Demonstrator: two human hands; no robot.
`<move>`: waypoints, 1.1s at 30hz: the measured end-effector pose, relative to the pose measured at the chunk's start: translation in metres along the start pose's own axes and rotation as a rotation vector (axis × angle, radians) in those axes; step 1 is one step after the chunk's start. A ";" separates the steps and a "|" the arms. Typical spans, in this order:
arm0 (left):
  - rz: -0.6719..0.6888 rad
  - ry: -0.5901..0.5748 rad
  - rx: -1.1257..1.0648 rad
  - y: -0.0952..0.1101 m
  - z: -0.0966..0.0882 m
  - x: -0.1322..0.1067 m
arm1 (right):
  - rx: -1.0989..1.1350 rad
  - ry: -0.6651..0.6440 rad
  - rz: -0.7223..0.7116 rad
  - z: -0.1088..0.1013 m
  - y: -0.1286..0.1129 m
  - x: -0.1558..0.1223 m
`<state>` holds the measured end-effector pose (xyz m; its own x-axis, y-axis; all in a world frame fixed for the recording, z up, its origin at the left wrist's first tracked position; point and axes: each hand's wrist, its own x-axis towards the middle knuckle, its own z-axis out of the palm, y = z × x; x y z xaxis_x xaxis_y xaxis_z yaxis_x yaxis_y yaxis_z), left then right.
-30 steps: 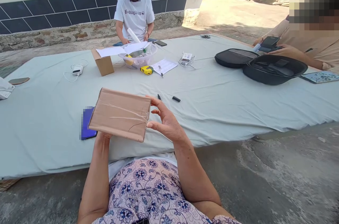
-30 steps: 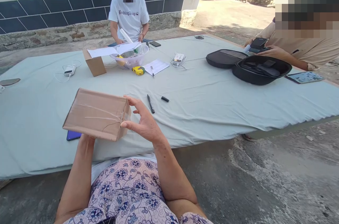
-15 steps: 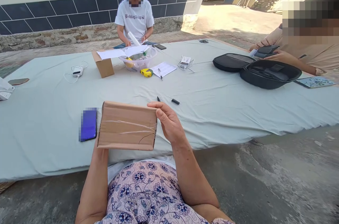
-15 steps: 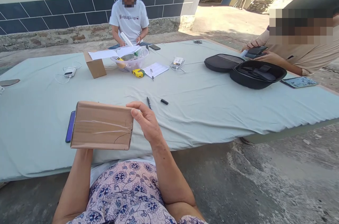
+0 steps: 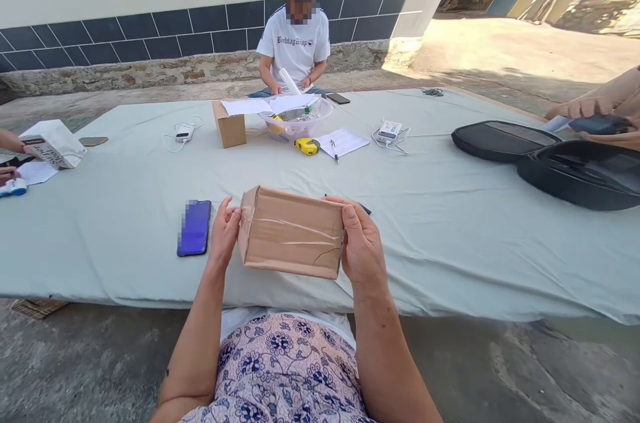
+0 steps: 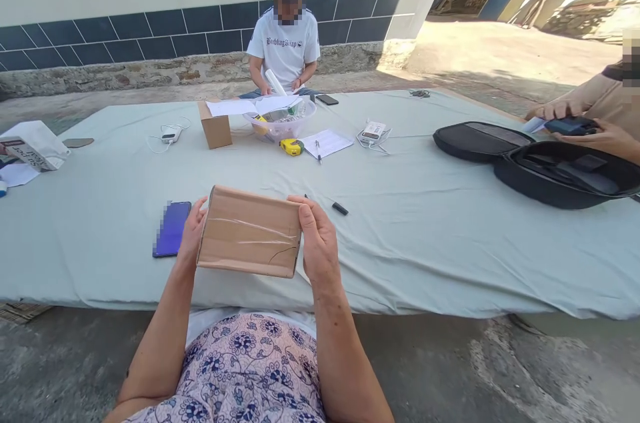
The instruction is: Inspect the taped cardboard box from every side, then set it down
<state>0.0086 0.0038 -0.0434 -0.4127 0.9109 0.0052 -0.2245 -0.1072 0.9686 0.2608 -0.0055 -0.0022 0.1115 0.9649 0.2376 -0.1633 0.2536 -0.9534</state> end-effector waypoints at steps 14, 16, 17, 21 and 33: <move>0.095 -0.365 -0.074 0.078 0.024 -0.049 | -0.005 -0.021 -0.009 0.007 -0.002 -0.006; 0.088 -0.400 -0.025 0.080 0.022 -0.050 | 0.008 -0.004 0.006 0.007 -0.002 -0.007; 0.093 -0.412 0.006 0.081 0.021 -0.051 | 0.012 0.006 0.013 0.007 -0.003 -0.007; 0.138 -0.426 0.106 0.083 0.021 -0.053 | 0.023 0.048 0.015 0.009 -0.005 -0.008; 0.270 -0.394 0.228 0.076 0.029 -0.049 | -0.025 0.142 -0.001 0.014 -0.007 -0.007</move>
<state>0.0378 -0.0374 0.0375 -0.0563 0.9481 0.3129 0.0599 -0.3096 0.9490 0.2475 -0.0129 0.0052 0.2498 0.9450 0.2112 -0.1385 0.2507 -0.9581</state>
